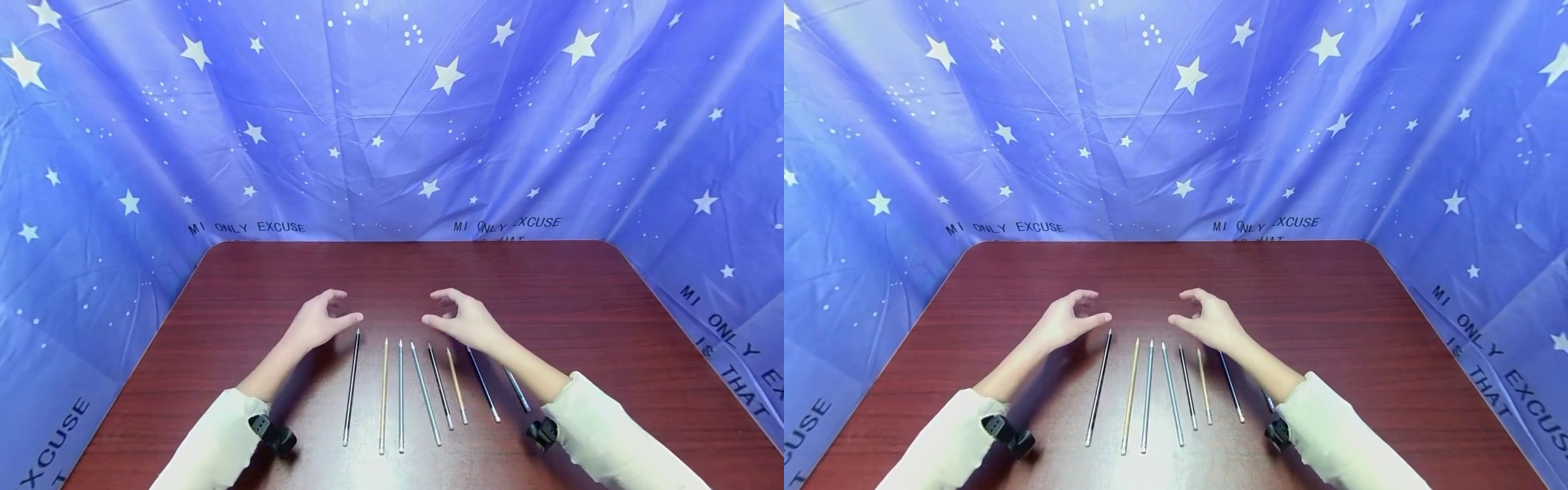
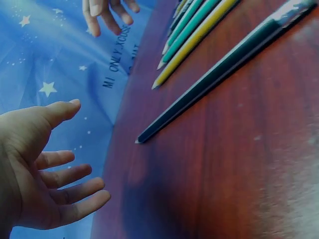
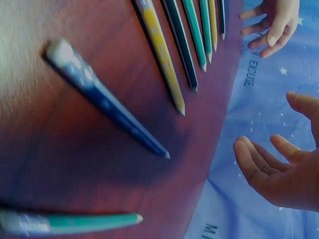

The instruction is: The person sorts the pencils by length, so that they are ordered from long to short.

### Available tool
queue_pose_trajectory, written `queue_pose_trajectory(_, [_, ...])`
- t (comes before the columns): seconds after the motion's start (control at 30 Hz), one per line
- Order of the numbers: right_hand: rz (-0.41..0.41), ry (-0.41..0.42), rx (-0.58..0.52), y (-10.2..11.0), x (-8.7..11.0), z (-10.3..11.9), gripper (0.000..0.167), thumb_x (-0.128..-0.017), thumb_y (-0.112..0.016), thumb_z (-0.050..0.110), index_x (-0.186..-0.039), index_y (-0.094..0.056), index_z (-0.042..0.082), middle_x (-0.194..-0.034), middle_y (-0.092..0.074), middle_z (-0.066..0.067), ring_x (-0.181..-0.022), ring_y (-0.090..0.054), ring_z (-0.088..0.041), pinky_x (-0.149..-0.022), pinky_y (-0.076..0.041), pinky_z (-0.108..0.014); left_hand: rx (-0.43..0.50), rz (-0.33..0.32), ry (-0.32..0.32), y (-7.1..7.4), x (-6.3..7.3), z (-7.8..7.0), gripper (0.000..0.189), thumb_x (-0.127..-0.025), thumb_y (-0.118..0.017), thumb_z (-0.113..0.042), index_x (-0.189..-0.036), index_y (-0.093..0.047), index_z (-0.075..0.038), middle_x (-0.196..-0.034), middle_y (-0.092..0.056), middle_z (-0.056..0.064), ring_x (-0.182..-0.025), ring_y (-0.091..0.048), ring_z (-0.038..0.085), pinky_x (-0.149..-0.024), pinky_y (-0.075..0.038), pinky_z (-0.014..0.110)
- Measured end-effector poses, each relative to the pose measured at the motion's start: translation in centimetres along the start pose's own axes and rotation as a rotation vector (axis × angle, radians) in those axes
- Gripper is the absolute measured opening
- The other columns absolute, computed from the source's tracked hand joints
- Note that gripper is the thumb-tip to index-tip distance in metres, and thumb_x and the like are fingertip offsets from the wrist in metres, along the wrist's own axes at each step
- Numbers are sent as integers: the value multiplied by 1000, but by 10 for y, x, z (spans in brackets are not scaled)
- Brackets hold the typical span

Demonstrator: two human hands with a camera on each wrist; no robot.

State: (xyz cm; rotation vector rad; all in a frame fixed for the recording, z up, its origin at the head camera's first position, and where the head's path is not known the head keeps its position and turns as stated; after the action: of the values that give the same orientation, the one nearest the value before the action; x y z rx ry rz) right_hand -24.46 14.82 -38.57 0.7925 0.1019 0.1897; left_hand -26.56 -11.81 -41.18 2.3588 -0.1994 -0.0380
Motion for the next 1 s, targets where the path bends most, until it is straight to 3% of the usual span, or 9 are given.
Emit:
queue_pose_trajectory(0.3, [61, 56, -43, -30, 9, 5, 48, -77, -75, 28, -119, -60, 11, -111, -67, -12, -91, -65, -20, -71, -53, -27, -50, 1, -25, -17, 10, 6, 47, -76, -74, -37, -111, -63, -8, -101, -69, 5, -99, -64, 21, -88, -52, 40])
queue_pose_trajectory(0.57, [118, 92, -84, -52, 17, 14, 47, -77, -75, 27, -118, -60, 8, -103, -68, -12, -86, -66, -18, -70, -54, -25, -44, 19, 2, -26, 16, 6, 34, -76, -74, -32, -101, -66, -11, -91, -66, 0, -91, -62, 15, -86, -51, 37])
queue_pose_trajectory(0.8, [157, 117, -81, -67, 22, 22, 46, -78, -75, 26, -117, -61, 7, -104, -67, -11, -86, -65, -19, -72, -53, -24, -60, 25, 24, -32, 17, 6, 34, -75, -76, -32, -100, -67, -11, -85, -65, -1, -80, -59, 12, -77, -51, 33])
queue_pose_trajectory(1.0, [164, 146, -81, -74, 24, 26, 43, -79, -75, 23, -116, -61, 6, -101, -67, -10, -79, -62, -13, -66, -50, -19, -79, 14, 28, -34, 18, 6, 33, -73, -78, -29, -98, -67, -10, -81, -64, -2, -76, -58, 12, -73, -50, 31])
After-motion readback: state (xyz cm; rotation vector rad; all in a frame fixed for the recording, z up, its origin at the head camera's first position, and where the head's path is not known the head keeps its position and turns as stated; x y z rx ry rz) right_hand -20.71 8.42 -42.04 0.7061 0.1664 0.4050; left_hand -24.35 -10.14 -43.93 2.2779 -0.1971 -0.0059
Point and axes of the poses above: each hand's wrist, its own x-axis away from the middle knuckle, its own y-axis out of the back of the hand, z = x × y, the point moved 6 cm from there along -x, towards the middle knuckle
